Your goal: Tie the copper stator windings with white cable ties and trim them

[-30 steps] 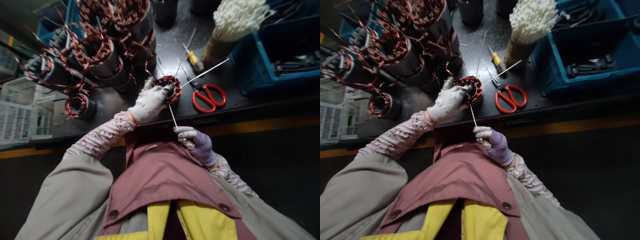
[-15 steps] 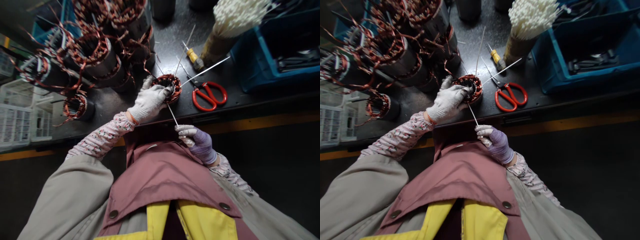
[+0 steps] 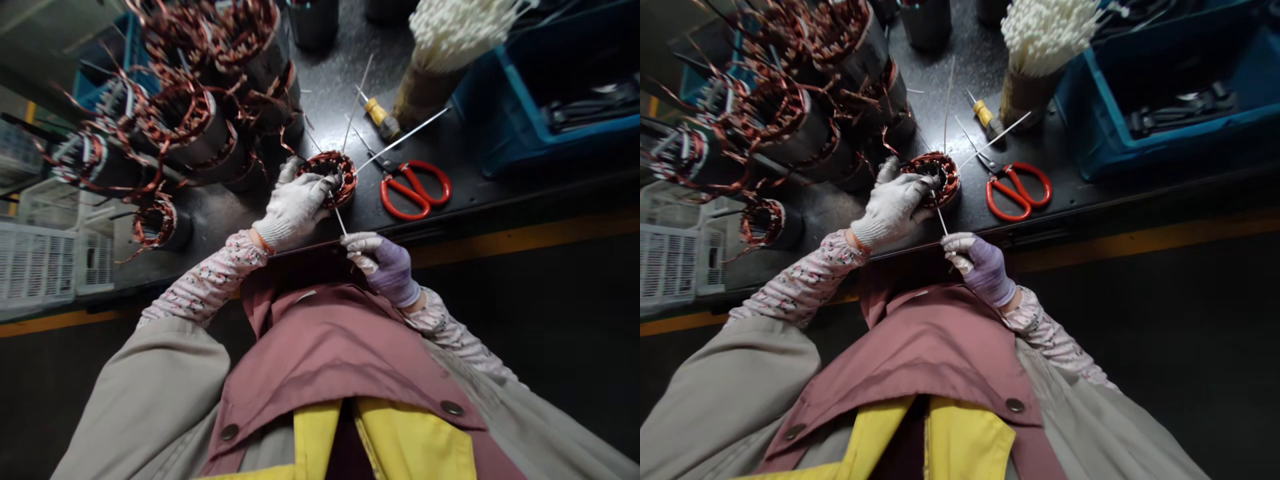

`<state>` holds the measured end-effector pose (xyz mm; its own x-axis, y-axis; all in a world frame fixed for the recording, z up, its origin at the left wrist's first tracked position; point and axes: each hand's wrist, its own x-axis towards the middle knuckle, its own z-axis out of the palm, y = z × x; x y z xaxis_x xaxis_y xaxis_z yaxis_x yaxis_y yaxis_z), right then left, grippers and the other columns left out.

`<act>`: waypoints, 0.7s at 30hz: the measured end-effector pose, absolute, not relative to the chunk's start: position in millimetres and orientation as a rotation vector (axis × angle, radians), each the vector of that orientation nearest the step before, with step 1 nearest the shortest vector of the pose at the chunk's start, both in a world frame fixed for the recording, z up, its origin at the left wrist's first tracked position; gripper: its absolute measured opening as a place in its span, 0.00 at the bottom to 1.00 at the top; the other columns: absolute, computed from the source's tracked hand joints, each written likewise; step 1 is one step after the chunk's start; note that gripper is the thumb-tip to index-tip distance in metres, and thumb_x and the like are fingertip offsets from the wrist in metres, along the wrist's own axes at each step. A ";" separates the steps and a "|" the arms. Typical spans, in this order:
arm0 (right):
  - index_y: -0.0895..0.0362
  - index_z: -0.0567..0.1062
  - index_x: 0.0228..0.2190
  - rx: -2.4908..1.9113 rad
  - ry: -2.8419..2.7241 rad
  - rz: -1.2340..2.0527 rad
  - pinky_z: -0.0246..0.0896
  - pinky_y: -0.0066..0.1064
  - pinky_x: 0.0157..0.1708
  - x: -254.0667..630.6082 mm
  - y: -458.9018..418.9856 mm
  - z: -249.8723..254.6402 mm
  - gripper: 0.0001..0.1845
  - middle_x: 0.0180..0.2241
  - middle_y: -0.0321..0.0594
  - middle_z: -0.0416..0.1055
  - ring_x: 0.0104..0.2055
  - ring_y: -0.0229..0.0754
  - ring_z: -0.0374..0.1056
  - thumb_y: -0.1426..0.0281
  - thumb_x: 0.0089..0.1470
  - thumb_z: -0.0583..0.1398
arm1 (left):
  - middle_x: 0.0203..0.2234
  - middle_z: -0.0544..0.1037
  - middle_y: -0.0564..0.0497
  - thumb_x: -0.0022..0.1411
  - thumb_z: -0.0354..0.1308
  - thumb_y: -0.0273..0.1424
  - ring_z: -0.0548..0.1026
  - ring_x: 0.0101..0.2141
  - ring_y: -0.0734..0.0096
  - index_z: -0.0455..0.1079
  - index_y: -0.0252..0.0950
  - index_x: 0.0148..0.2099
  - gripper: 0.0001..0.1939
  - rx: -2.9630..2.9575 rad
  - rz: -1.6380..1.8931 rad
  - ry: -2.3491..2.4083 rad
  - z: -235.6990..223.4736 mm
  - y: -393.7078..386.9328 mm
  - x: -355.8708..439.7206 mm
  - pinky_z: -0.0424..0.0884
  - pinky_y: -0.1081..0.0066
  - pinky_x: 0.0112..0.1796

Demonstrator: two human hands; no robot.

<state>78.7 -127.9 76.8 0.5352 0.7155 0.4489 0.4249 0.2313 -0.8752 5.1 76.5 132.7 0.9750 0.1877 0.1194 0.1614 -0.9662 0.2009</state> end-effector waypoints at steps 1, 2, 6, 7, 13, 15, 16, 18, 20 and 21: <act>0.54 0.75 0.34 -1.393 -1.045 0.229 0.74 0.32 0.44 80.5 -118.9 77.0 0.01 0.39 0.41 0.79 0.42 0.39 0.76 0.71 0.58 0.61 | 0.51 0.77 0.47 0.61 0.59 0.37 0.72 0.55 0.58 0.65 0.41 0.61 0.26 2.917 0.238 0.267 132.2 75.5 3.7 0.45 0.49 0.67; 0.54 0.75 0.34 -1.397 -1.026 0.198 0.73 0.33 0.44 82.1 -110.2 77.0 0.02 0.39 0.41 0.79 0.42 0.39 0.76 0.70 0.58 0.62 | 0.52 0.77 0.47 0.62 0.59 0.37 0.72 0.56 0.58 0.65 0.40 0.61 0.26 2.897 0.281 0.280 131.3 74.2 1.9 0.45 0.50 0.67; 0.54 0.77 0.34 -1.458 -0.971 0.207 0.73 0.32 0.42 85.2 -90.2 78.4 0.04 0.34 0.39 0.79 0.38 0.39 0.76 0.68 0.57 0.62 | 0.47 0.80 0.45 0.65 0.56 0.37 0.73 0.55 0.60 0.63 0.37 0.63 0.25 2.774 0.478 0.363 123.0 68.6 -5.0 0.47 0.52 0.67; 0.54 0.78 0.34 -1.464 -0.944 0.209 0.73 0.32 0.42 84.9 -90.1 79.7 0.04 0.34 0.38 0.79 0.37 0.38 0.76 0.68 0.57 0.62 | 0.45 0.81 0.46 0.66 0.55 0.36 0.75 0.54 0.61 0.65 0.38 0.61 0.22 2.745 0.517 0.363 120.0 67.6 -5.9 0.47 0.51 0.67; 0.54 0.78 0.30 -1.569 -1.005 0.100 0.72 0.32 0.39 85.1 -96.1 97.8 0.03 0.33 0.39 0.77 0.36 0.39 0.74 0.69 0.55 0.64 | 0.40 0.84 0.53 0.69 0.53 0.38 0.80 0.44 0.67 0.77 0.45 0.45 0.12 2.681 0.661 0.284 108.9 67.0 -5.4 0.45 0.47 0.67; 0.54 0.78 0.29 -1.628 -1.042 0.129 0.71 0.32 0.38 89.3 -91.2 102.0 0.03 0.31 0.38 0.76 0.34 0.39 0.73 0.69 0.55 0.64 | 0.39 0.84 0.54 0.69 0.52 0.37 0.80 0.44 0.67 0.78 0.48 0.43 0.12 2.675 0.641 0.258 108.4 67.6 -4.7 0.46 0.46 0.66; 0.54 0.78 0.28 -1.655 -1.047 0.148 0.71 0.31 0.37 92.0 -88.1 103.1 0.04 0.30 0.38 0.76 0.33 0.39 0.73 0.69 0.54 0.64 | 0.39 0.84 0.54 0.69 0.51 0.37 0.80 0.45 0.67 0.78 0.48 0.43 0.13 2.675 0.633 0.244 108.2 67.9 -4.3 0.45 0.45 0.66; 0.55 0.77 0.26 -1.696 -1.049 0.179 0.69 0.30 0.33 96.8 -83.2 104.8 0.05 0.27 0.37 0.75 0.30 0.39 0.71 0.69 0.53 0.64 | 0.39 0.84 0.55 0.70 0.50 0.36 0.80 0.45 0.66 0.78 0.49 0.43 0.14 2.677 0.634 0.226 107.3 68.2 -3.9 0.44 0.44 0.66; 0.55 0.76 0.25 -1.698 -1.081 0.202 0.68 0.30 0.31 99.3 -81.8 106.8 0.05 0.26 0.37 0.75 0.28 0.38 0.71 0.70 0.52 0.64 | 0.39 0.84 0.55 0.70 0.49 0.36 0.80 0.45 0.66 0.78 0.49 0.43 0.14 2.671 0.657 0.212 105.9 68.3 -3.7 0.42 0.44 0.66; 0.55 0.77 0.25 -1.688 -1.105 0.213 0.68 0.29 0.31 99.6 -82.1 107.8 0.05 0.26 0.37 0.75 0.29 0.38 0.71 0.70 0.53 0.64 | 0.39 0.84 0.55 0.70 0.49 0.36 0.81 0.45 0.66 0.78 0.49 0.43 0.14 2.664 0.676 0.202 105.2 68.3 -3.7 0.42 0.44 0.66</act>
<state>99.6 -82.1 107.8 0.5563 0.7476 0.3628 0.5594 -0.0140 -0.8288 -3.7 68.3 105.2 0.8738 0.2285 0.4292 0.0438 -0.9161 0.3985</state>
